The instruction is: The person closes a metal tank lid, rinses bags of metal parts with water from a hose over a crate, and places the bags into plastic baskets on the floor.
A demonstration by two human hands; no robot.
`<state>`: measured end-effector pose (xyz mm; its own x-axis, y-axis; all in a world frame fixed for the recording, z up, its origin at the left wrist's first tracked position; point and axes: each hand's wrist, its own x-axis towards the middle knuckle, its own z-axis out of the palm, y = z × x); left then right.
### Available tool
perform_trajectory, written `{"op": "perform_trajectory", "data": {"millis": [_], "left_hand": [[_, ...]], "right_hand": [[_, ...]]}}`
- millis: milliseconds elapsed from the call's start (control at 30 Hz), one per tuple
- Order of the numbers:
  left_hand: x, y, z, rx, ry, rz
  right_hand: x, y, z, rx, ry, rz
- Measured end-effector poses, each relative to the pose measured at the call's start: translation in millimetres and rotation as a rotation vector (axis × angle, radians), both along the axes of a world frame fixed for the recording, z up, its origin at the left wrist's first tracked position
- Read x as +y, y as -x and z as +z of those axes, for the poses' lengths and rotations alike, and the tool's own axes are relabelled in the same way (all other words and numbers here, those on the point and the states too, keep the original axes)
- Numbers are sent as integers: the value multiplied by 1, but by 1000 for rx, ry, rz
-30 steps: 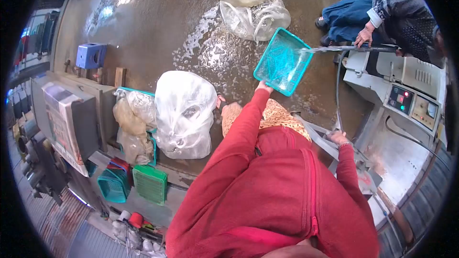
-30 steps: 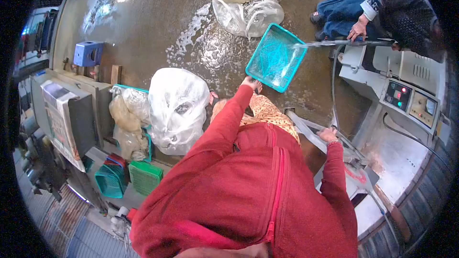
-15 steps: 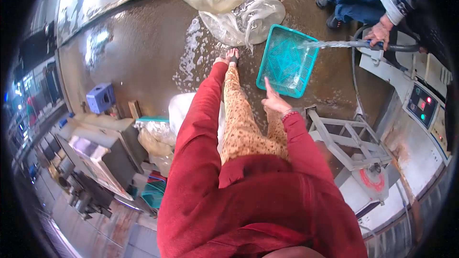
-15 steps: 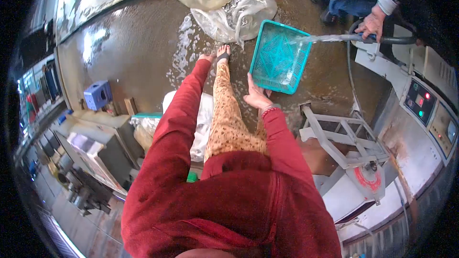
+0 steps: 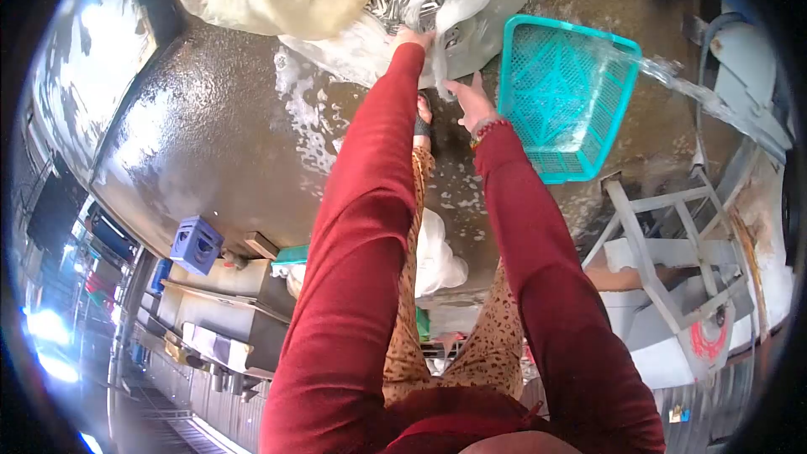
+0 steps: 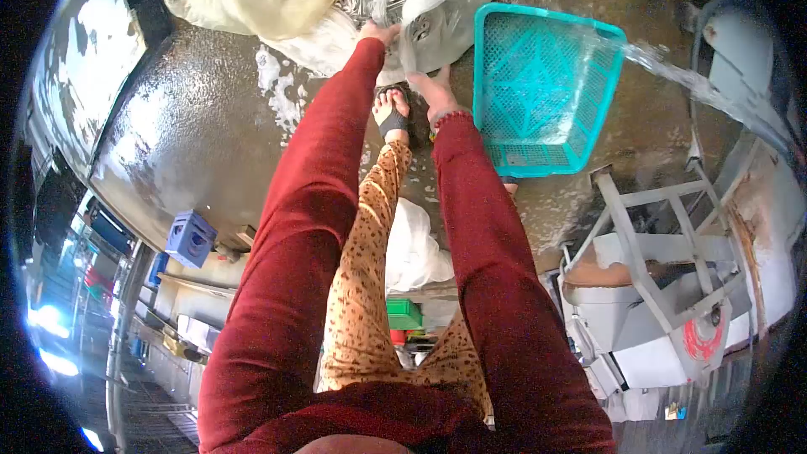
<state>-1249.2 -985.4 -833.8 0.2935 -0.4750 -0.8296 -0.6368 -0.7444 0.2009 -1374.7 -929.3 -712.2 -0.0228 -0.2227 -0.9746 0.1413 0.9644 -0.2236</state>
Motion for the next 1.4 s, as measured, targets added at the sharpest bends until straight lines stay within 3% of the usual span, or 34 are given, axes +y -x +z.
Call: {"op": "perform_trajectory", "data": {"millis": [100, 133, 200, 233, 267, 300, 333, 367, 433, 500, 533, 567, 633, 667, 767, 833, 900, 967, 1000, 1033, 1100, 1167, 1233, 1300, 1400], "left_hand": [[15, 5, -25, 46, 42, 204], [23, 1, -24, 72, 78, 286], [46, -9, -5, 254, 302, 526], [42, -13, 53, 444, 293, 755], [39, -30, 92, 648, 221, 831], [28, -32, 147, 861, 308, 1073], [20, -42, 182, 939, 321, 1122], [14, -53, 203, 1040, 324, 1106], [-13, -82, 248, 866, 284, 520], [-28, -97, 261, 752, 99, 126], [-24, -110, 228, 536, 61, -468], [-18, -113, 240, 324, 44, -649], [9, -149, 191, 43, 7, -669], [8, -145, 202, 16, 83, -605], [5, -99, 268, 19, 310, -502], [9, -69, 290, 57, 137, -299], [17, -44, 349, 82, 355, -120], [42, -61, 375, 532, 456, 553], [40, -74, 447, 399, 181, 407], [55, -90, 463, 485, 324, 357], [70, -105, 507, 396, 374, 373], [58, -123, 545, 116, 696, -456], [26, -117, 593, 248, 486, -4], [8, -106, 628, 224, 543, 210], [-11, -113, 645, 485, 783, 112]], "right_hand": [[-5, -14, -42, -100, 108, 235], [2, -17, -34, -69, 78, 82], [15, -23, -9, -77, 154, 49], [16, -23, 4, -77, 211, 37], [31, -20, 16, 6, 271, -36], [39, -12, 46, -24, 282, -231], [47, -5, 77, -55, 300, -425], [47, 2, 117, -208, 256, -737], [66, 30, 158, -497, 226, -1036], [64, 41, 199, -537, 134, -1038], [61, 37, 220, -526, 128, -979], [59, 34, 235, -516, 122, -923], [66, 27, 244, -623, 137, -927], [65, 21, 253, -599, 118, -912], [64, 10, 270, -617, 195, -855], [56, -2, 286, -643, 276, -899], [68, -2, 277, -569, 424, -1140], [72, 1, 276, -424, 155, -1110], [79, -1, 282, -333, 118, -979], [85, -3, 289, -240, 78, -843], [90, -5, 327, -185, 123, -762], [89, -3, 368, -161, 200, -685], [87, 11, 410, -246, 298, -546], [77, 33, 471, -276, 410, -424], [79, 71, 529, -333, 513, -452]]}}
